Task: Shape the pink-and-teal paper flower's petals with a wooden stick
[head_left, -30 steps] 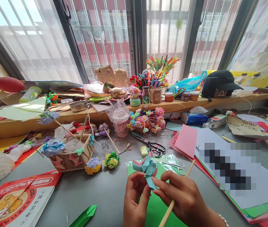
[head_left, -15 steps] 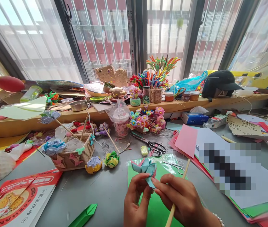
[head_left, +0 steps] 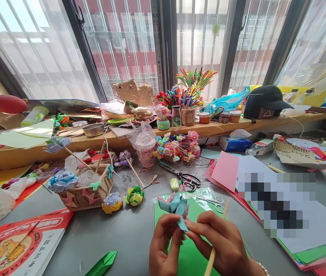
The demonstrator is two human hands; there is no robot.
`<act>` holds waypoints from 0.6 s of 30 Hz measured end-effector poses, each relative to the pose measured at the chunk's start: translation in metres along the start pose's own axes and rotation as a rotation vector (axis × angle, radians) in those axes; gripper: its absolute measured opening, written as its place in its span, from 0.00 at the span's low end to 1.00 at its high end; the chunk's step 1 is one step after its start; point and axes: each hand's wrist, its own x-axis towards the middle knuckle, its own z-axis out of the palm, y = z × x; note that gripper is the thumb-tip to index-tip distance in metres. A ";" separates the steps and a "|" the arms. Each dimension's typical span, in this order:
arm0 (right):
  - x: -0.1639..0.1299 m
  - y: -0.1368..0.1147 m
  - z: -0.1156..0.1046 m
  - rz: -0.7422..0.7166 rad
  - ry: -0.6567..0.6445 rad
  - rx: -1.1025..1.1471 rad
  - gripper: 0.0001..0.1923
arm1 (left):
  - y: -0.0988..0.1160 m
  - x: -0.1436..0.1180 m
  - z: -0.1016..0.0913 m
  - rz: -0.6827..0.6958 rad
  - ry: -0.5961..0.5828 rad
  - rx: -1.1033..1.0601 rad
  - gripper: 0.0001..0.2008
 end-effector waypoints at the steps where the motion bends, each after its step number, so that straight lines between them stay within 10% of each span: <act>1: 0.000 -0.001 0.000 0.005 0.009 -0.002 0.07 | 0.000 0.000 0.000 0.004 0.006 -0.002 0.11; 18: 0.000 0.000 0.004 0.046 0.021 0.019 0.08 | 0.000 0.003 -0.004 0.155 -0.058 0.176 0.04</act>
